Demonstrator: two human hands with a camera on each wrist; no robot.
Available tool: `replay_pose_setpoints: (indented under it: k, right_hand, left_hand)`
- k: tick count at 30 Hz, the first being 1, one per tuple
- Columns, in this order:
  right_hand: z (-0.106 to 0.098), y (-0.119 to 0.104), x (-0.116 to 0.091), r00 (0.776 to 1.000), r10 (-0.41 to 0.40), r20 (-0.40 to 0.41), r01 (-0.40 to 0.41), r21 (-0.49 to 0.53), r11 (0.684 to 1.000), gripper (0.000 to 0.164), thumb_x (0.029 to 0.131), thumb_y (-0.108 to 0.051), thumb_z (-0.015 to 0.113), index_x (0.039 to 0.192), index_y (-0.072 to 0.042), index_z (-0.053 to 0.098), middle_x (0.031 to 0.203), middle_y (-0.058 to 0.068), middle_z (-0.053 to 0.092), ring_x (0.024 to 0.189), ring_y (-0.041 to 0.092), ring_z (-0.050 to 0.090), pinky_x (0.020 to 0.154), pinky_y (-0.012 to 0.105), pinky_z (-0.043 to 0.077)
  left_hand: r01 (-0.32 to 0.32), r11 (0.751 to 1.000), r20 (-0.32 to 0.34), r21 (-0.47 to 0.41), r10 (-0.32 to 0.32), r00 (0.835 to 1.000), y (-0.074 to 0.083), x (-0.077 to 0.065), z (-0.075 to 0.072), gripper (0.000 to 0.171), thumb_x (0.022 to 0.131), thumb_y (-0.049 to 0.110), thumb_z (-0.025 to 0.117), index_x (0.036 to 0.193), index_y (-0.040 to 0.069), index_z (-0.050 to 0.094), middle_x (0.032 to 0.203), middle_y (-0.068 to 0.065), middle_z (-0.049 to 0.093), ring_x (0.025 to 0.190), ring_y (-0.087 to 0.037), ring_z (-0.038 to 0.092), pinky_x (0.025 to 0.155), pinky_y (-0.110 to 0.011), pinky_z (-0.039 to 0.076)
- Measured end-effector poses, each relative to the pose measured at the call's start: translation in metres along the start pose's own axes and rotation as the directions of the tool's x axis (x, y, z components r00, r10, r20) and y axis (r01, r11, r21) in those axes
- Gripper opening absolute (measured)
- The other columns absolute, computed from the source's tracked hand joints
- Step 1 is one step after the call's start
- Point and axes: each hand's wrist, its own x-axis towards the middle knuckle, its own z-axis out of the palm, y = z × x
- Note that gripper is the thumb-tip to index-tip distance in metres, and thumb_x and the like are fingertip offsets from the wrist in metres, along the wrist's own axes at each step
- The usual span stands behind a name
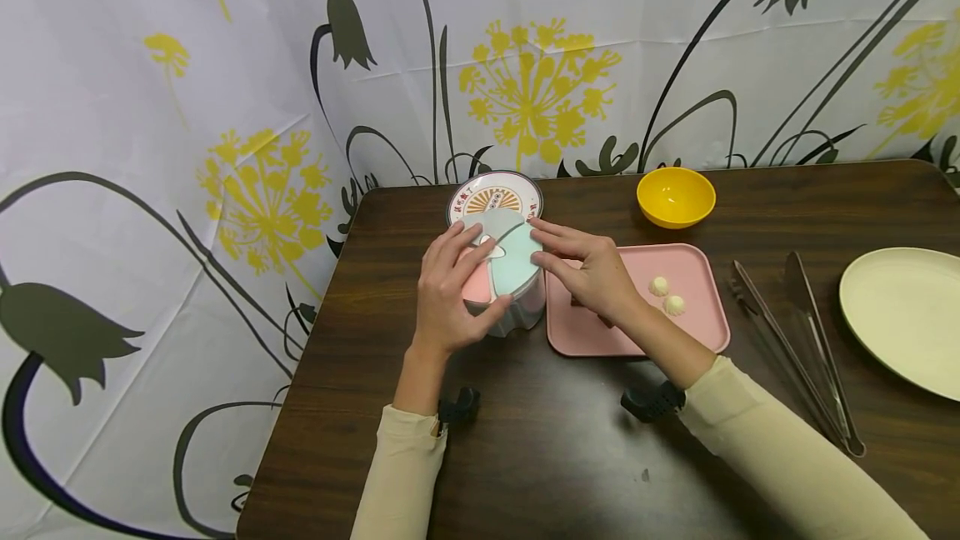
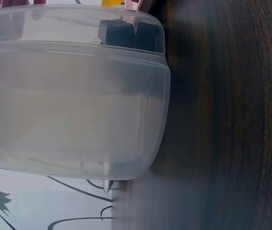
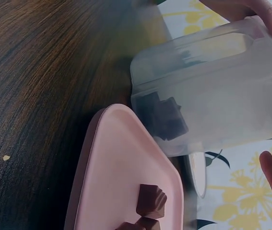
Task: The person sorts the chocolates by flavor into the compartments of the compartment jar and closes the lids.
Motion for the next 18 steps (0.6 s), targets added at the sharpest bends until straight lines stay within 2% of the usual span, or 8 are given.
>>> replay_pose_setpoints:
  k: [3, 7, 10, 14, 15, 18]
  right_hand:
    - [0.003, 0.018, -0.002, 1.000, 0.000, -0.005, 0.000, 0.003, 1.000, 0.039, 0.085, -0.003, 0.073, 0.123, 0.000, 0.066, 0.131, 0.009, 0.061, 0.123, 0.025, 0.057, 0.078, 0.038, 0.051]
    - [0.004, 0.022, -0.003, 1.000, 0.015, 0.000, -0.015, 0.009, 1.000, 0.040, 0.085, -0.006, 0.074, 0.124, -0.004, 0.067, 0.133, 0.005, 0.061, 0.123, 0.021, 0.057, 0.073, 0.023, 0.048]
    - [0.004, 0.023, -0.004, 1.000, 0.022, -0.001, -0.022, 0.022, 1.000, 0.040, 0.086, -0.008, 0.074, 0.125, -0.005, 0.067, 0.133, 0.003, 0.061, 0.123, 0.019, 0.057, 0.069, 0.018, 0.045]
    - [0.005, 0.023, -0.005, 1.000, 0.026, -0.003, -0.026, 0.031, 0.999, 0.039, 0.086, -0.010, 0.074, 0.125, -0.006, 0.067, 0.133, 0.001, 0.061, 0.123, 0.017, 0.056, 0.069, 0.019, 0.046]
    - [0.005, 0.023, -0.005, 1.000, 0.027, -0.002, -0.027, 0.028, 0.999, 0.039, 0.086, -0.011, 0.074, 0.125, -0.006, 0.067, 0.133, 0.001, 0.061, 0.118, 0.016, 0.060, 0.066, 0.019, 0.045]
    - [0.004, 0.023, -0.005, 1.000, 0.021, -0.001, -0.021, 0.005, 1.000, 0.039, 0.086, -0.010, 0.074, 0.124, -0.006, 0.067, 0.133, 0.002, 0.061, 0.112, 0.017, 0.063, 0.070, 0.022, 0.051]
  left_hand:
    - [0.004, 1.000, 0.013, 0.003, -0.004, 1.000, 0.001, 0.000, -0.001, 0.073, 0.077, 0.066, 0.057, 0.125, 0.012, 0.068, 0.137, -0.010, 0.056, 0.135, -0.029, 0.041, 0.110, -0.050, 0.028]
    - [0.002, 1.000, 0.025, 0.009, -0.003, 1.000, 0.002, 0.000, -0.002, 0.074, 0.077, 0.066, 0.057, 0.127, 0.012, 0.067, 0.138, -0.009, 0.056, 0.135, -0.029, 0.040, 0.110, -0.050, 0.028]
    - [-0.003, 1.000, 0.024, 0.002, 0.003, 1.000, 0.001, 0.000, -0.002, 0.074, 0.076, 0.065, 0.058, 0.127, 0.012, 0.067, 0.138, -0.010, 0.056, 0.135, -0.030, 0.041, 0.110, -0.051, 0.028]
    - [-0.005, 1.000, 0.022, -0.007, 0.006, 1.000, 0.001, 0.001, -0.003, 0.074, 0.076, 0.065, 0.059, 0.126, 0.012, 0.067, 0.138, -0.010, 0.055, 0.135, -0.030, 0.040, 0.110, -0.051, 0.028]
    - [-0.005, 1.000, 0.025, -0.006, 0.005, 1.000, 0.001, 0.000, -0.003, 0.074, 0.076, 0.065, 0.059, 0.126, 0.012, 0.067, 0.139, -0.010, 0.055, 0.135, -0.030, 0.040, 0.110, -0.051, 0.028]
    - [-0.003, 1.000, 0.034, -0.003, 0.003, 0.999, 0.000, 0.000, -0.002, 0.074, 0.077, 0.066, 0.058, 0.127, 0.012, 0.067, 0.139, -0.009, 0.055, 0.136, -0.030, 0.040, 0.110, -0.051, 0.028]
